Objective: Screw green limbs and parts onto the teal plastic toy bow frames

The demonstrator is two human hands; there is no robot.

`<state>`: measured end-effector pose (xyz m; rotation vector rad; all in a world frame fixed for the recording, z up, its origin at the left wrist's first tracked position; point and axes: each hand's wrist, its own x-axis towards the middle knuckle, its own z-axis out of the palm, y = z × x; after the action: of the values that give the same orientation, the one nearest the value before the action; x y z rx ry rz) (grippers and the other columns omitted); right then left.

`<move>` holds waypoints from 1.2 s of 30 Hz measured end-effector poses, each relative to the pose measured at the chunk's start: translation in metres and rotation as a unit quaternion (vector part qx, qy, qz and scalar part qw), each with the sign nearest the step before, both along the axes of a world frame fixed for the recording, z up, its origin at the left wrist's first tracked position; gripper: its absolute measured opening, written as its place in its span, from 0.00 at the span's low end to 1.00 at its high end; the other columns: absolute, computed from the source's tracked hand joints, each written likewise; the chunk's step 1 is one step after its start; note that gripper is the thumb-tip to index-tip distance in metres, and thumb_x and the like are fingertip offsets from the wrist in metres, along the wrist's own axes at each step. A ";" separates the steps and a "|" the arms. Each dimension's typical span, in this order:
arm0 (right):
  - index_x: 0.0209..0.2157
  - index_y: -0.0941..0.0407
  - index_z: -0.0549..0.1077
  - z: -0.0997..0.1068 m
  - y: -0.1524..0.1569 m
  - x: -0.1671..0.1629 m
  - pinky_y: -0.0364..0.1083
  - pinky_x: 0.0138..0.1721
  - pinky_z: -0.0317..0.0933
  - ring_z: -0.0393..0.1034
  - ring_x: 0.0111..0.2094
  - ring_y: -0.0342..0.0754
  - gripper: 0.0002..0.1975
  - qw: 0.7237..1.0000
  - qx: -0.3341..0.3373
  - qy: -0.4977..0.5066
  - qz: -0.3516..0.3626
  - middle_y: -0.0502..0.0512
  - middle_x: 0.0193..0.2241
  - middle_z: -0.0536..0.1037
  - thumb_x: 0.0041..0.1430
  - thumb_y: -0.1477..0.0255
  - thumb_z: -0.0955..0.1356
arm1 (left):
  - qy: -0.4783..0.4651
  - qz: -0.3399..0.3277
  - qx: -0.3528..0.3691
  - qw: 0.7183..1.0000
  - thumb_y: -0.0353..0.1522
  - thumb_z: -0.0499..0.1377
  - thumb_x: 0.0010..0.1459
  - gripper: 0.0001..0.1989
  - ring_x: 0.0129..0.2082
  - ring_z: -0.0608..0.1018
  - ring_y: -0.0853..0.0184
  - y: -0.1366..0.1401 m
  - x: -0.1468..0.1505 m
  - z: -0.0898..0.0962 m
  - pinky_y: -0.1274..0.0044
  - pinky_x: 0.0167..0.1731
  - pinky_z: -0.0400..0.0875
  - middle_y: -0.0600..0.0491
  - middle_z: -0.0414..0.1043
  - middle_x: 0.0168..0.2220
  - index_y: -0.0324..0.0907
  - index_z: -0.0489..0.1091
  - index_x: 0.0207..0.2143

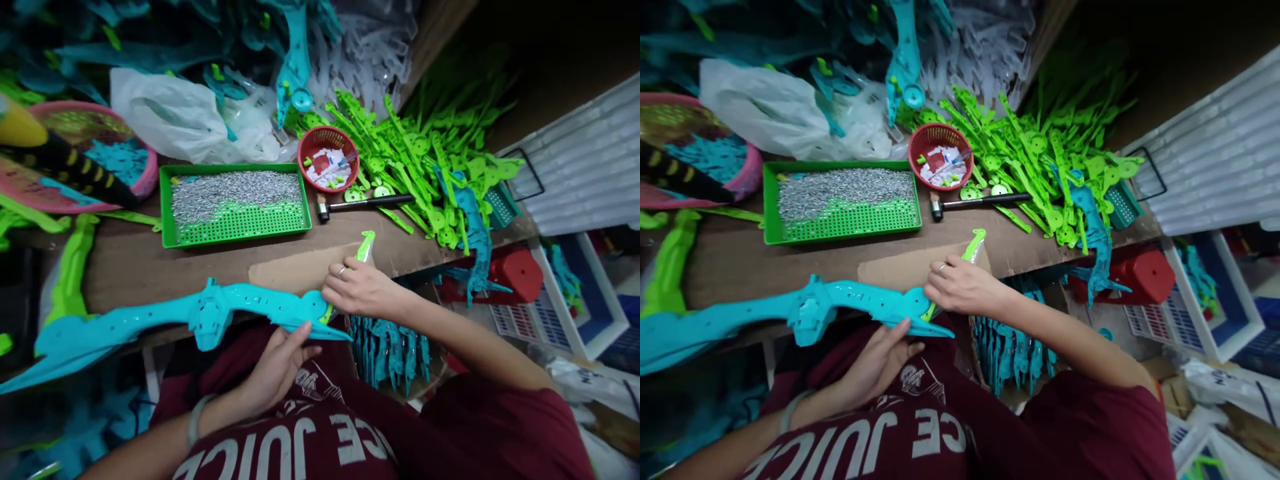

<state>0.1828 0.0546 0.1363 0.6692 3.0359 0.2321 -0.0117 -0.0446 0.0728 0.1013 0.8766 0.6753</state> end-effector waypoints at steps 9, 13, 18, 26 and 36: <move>0.32 0.57 0.67 -0.005 0.013 -0.001 0.49 0.34 0.47 0.60 0.35 0.49 0.09 0.999 -0.027 -0.027 0.011 0.53 0.30 0.71 0.69 0.77 0.62 | 0.012 -0.033 0.031 0.999 0.49 0.72 0.45 0.26 0.34 0.80 0.65 0.005 0.023 -0.001 0.81 0.24 0.71 0.47 0.79 0.39 0.39 0.75 0.38; 0.32 0.56 0.68 -0.005 0.018 0.004 0.49 0.34 0.48 0.59 0.35 0.49 0.11 0.999 -0.038 -0.037 0.006 0.54 0.30 0.71 0.70 0.76 0.60 | 0.044 -0.010 0.044 0.998 0.47 0.70 0.49 0.21 0.33 0.80 0.63 0.007 0.013 0.001 0.80 0.24 0.71 0.49 0.79 0.34 0.40 0.75 0.36; 0.33 0.56 0.69 -0.014 0.015 0.004 0.49 0.34 0.49 0.60 0.36 0.51 0.10 0.995 -0.095 -0.034 -0.019 0.56 0.31 0.72 0.69 0.70 0.63 | 0.100 -0.037 0.102 0.989 0.47 0.65 0.56 0.20 0.24 0.76 0.68 0.004 0.011 -0.005 0.79 0.23 0.67 0.47 0.80 0.28 0.38 0.77 0.30; 0.31 0.58 0.70 -0.030 0.007 -0.001 0.50 0.34 0.48 0.60 0.35 0.53 0.06 0.983 -0.142 -0.014 -0.115 0.57 0.30 0.72 0.59 0.69 0.67 | 0.021 -0.040 0.040 0.998 0.48 0.69 0.50 0.21 0.29 0.78 0.68 0.010 0.022 -0.003 0.82 0.20 0.63 0.49 0.79 0.32 0.39 0.75 0.35; 0.32 0.58 0.72 -0.043 0.039 0.007 0.50 0.35 0.52 0.60 0.36 0.54 0.03 0.978 -0.155 -0.046 -0.129 0.59 0.30 0.72 0.56 0.73 0.68 | -0.070 -0.151 -0.006 0.986 0.56 0.64 0.49 0.29 0.21 0.77 0.68 0.037 0.071 0.004 0.81 0.17 0.59 0.44 0.79 0.29 0.37 0.72 0.36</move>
<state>0.1902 0.0939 0.0937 0.9763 2.7686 -0.2060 0.0597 -0.0080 0.0771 0.1694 0.7107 0.3882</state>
